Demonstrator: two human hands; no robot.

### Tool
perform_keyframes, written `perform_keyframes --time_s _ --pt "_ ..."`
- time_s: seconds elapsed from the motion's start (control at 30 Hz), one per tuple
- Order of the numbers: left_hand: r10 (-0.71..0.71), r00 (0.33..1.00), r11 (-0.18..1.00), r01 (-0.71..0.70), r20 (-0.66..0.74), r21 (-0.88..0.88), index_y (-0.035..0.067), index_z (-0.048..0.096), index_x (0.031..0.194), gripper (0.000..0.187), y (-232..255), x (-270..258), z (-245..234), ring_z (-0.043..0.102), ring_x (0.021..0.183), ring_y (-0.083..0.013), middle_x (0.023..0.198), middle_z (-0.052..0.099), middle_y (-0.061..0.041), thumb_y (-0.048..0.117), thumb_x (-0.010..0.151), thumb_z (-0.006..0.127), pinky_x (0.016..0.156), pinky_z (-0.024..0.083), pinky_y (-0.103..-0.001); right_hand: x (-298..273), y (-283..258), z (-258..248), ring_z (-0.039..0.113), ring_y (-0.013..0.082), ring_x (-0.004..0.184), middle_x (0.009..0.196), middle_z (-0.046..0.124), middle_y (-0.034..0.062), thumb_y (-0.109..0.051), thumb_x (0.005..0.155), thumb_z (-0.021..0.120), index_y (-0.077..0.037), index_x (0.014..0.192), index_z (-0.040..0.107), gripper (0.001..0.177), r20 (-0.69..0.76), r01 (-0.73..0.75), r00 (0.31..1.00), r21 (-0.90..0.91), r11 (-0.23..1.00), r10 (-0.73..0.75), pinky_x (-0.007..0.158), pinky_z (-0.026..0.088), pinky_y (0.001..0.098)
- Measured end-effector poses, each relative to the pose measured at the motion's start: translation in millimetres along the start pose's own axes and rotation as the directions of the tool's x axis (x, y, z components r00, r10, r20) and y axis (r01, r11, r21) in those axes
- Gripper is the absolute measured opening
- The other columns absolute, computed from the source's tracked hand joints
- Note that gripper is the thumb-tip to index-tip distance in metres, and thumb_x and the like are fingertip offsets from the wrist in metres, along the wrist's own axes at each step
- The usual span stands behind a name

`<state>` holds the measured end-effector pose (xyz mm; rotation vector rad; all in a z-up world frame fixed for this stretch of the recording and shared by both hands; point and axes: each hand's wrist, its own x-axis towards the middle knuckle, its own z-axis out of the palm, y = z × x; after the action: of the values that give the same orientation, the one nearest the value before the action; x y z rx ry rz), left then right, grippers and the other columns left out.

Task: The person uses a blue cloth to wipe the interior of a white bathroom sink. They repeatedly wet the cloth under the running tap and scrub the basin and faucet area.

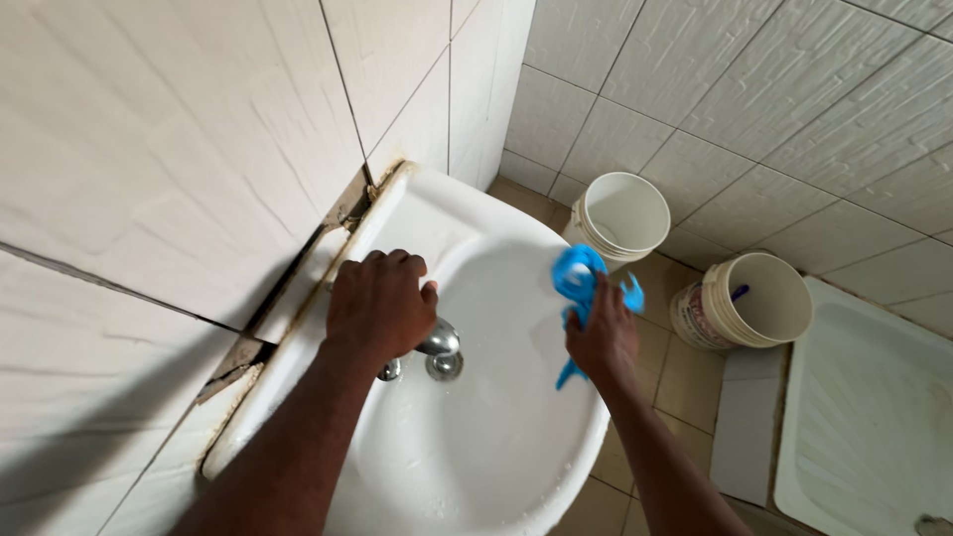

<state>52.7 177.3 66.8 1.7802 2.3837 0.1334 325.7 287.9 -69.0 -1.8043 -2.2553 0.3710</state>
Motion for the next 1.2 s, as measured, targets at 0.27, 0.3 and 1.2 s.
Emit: perform_keyframes --time_s 0.27,0.3,1.2 --pt "-0.041 0.991 0.999 0.041 0.127 -0.001 0.011 0.071 0.113 0.034 1.4 2.6 -13.4 0.068 0.099 -0.0215 0.109 0.072 -0.003 0.035 0.089 0.068 0.085 0.054 -0.040 -30.6 7.2 -0.2 0.063 0.0392 0.115 0.139 0.053 0.0154 -0.036 0.081 0.072 -0.019 0.151 0.042 0.078 0.006 -0.168 0.986 0.104 0.980 0.168 0.087 0.056 0.0520" --pt "-0.043 0.990 0.999 0.043 0.137 0.002 0.011 0.071 0.114 0.037 2.8 2.2 -14.6 0.068 0.100 -0.0217 0.110 0.071 -0.003 0.036 0.087 0.070 0.086 0.053 -0.041 -22.9 4.9 0.8 0.064 0.0396 0.113 0.137 0.054 0.0160 -0.038 0.082 0.072 -0.019 0.151 0.043 0.077 0.000 -0.150 0.989 0.080 0.986 0.150 0.087 0.056 0.0519" --pt "-0.083 0.987 0.989 0.098 0.134 -0.110 0.006 0.041 0.145 0.065 0.0 6.6 -12.2 0.065 0.104 -0.0297 0.120 0.068 -0.015 0.046 0.096 0.056 0.096 0.043 -0.048 83.3 -186.8 39.3 0.054 0.0360 0.130 0.144 0.056 0.0044 -0.034 0.099 0.054 -0.022 0.155 0.047 0.058 0.063 0.747 0.656 0.090 0.659 -0.752 0.116 0.032 0.0546"
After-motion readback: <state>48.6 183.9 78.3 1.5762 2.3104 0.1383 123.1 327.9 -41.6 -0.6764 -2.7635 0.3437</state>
